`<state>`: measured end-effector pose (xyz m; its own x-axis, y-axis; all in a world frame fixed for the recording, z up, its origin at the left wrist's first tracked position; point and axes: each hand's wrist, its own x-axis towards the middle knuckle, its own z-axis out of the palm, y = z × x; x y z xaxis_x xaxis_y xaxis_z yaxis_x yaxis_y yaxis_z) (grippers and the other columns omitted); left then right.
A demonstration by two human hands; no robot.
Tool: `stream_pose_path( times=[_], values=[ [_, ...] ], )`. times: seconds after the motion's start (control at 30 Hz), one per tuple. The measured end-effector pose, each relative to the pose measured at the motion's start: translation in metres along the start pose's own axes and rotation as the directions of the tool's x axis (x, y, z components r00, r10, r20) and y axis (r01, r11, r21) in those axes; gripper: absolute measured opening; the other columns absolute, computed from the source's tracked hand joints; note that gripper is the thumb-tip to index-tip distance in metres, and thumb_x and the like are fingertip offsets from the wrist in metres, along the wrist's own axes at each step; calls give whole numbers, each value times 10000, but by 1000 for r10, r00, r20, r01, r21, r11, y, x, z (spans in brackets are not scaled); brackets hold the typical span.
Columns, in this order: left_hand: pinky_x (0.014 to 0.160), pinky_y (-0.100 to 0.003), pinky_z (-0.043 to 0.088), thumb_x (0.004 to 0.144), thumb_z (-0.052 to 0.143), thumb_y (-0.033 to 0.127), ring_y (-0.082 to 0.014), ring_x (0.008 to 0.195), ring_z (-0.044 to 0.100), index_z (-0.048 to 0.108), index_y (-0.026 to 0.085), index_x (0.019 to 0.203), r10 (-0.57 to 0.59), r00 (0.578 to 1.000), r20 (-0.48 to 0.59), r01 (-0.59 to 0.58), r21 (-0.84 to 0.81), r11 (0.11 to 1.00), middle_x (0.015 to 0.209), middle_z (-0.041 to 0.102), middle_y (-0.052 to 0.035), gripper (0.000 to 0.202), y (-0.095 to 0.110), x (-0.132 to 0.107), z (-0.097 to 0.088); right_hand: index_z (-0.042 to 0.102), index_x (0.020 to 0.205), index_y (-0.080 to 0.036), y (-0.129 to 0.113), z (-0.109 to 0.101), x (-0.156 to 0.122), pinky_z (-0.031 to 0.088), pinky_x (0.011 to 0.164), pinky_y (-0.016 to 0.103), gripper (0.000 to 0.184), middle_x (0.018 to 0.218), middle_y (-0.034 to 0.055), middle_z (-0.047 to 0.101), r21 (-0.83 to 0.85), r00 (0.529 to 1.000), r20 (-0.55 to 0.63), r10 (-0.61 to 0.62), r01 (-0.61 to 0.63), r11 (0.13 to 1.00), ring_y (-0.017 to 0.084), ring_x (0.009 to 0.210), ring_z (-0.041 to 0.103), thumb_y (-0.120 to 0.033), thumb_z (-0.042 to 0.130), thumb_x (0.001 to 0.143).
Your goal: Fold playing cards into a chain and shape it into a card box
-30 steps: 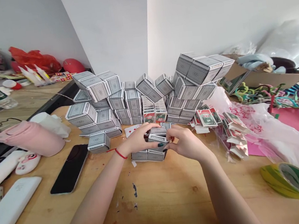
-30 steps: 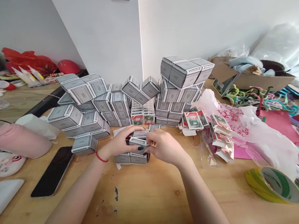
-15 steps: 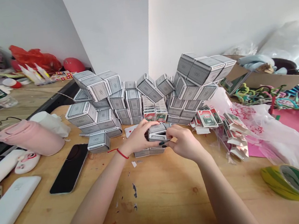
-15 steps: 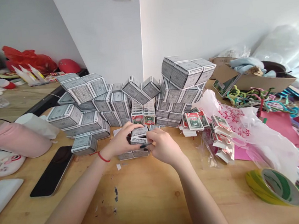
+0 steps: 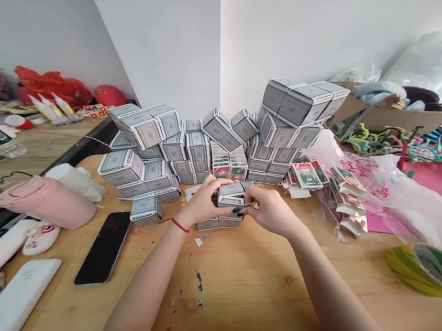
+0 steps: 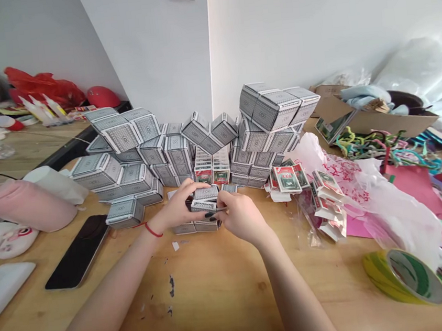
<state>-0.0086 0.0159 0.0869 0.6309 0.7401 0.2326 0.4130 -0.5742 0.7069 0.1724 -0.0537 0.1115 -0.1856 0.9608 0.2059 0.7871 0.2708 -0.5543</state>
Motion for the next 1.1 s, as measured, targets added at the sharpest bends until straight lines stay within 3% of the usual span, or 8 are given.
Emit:
stream_pose_path(
  times=[0.2, 0.37, 0.5, 0.57, 0.67, 0.77, 0.9, 1.1],
  values=[
    [762, -303, 425, 603, 682, 385, -171, 853, 488, 490, 245, 1153, 15, 1000, 1, -15, -46, 999, 982, 443, -35, 600, -7, 0, -4, 492, 688, -203, 6, 4, 3, 389, 582, 242, 120, 653, -27, 537, 287, 999, -36, -19, 29, 957, 122, 604, 499, -198, 611, 691],
    [897, -356, 379, 635, 635, 499, -235, 1064, 468, 487, 214, 1159, 59, 995, -79, -79, -288, 954, 1147, 490, -88, 615, -16, 1, -12, 555, 900, -217, 20, 1, 9, 451, 769, 306, 256, 969, 48, 590, 645, 979, -172, 115, 24, 764, 179, 915, 556, -363, 634, 705],
    [941, -364, 359, 661, 483, 664, -257, 1141, 450, 480, 197, 1175, 37, 993, -114, -91, -516, 852, 1222, 498, -113, 694, -18, 0, -11, 504, 1104, -260, 25, 10, 11, 466, 791, 324, 410, 1168, 56, 546, 846, 982, 118, 145, -176, 504, 190, 1041, 525, -475, 545, 757],
    [935, -361, 371, 658, 425, 709, -257, 1136, 460, 483, 191, 1180, 9, 992, -122, -76, -554, 829, 1221, 506, -113, 738, -16, 0, -7, 519, 1099, -246, 25, 22, 11, 483, 764, 332, 456, 1080, 58, 610, 892, 950, 291, 113, -312, 327, 199, 967, 576, -533, 525, 744],
    [928, -365, 385, 709, 381, 683, -250, 1134, 464, 479, 197, 1192, -22, 993, -120, -50, -565, 823, 1229, 504, -103, 692, -13, 0, 0, 591, 949, -211, 25, 42, 11, 493, 759, 335, 440, 916, 56, 672, 905, 909, 390, 151, -408, 122, 215, 902, 613, -580, 504, 724],
    [967, -372, 352, 783, 339, 610, -236, 1165, 436, 499, 209, 1171, 0, 993, -120, -59, -494, 867, 1238, 500, -88, 580, -8, 0, 5, 602, 867, -200, 27, 53, 11, 498, 758, 350, 395, 844, 54, 686, 924, 909, 378, 175, -381, -12, 235, 886, 623, -551, 535, 698],
    [1019, -388, 288, 843, 274, 532, -212, 1210, 380, 487, 211, 1162, 58, 979, -197, -115, -291, 950, 1252, 479, -90, 500, -6, 2, 11, 598, 820, -192, 32, 55, 10, 498, 765, 373, 323, 786, 51, 689, 941, 915, 336, 224, -332, -58, 256, 890, 624, -476, 571, 669],
    [885, -359, 437, 833, 425, 304, -176, 1072, 494, 251, 231, 1283, 75, 882, -465, -160, -145, 976, 1201, 456, -106, 488, 2, 1, 6, 586, 909, -183, 27, 50, 15, 489, 807, 371, 300, 879, 54, 682, 939, 910, 342, 234, -340, -48, 244, 906, 622, -408, 558, 713]
  ],
)
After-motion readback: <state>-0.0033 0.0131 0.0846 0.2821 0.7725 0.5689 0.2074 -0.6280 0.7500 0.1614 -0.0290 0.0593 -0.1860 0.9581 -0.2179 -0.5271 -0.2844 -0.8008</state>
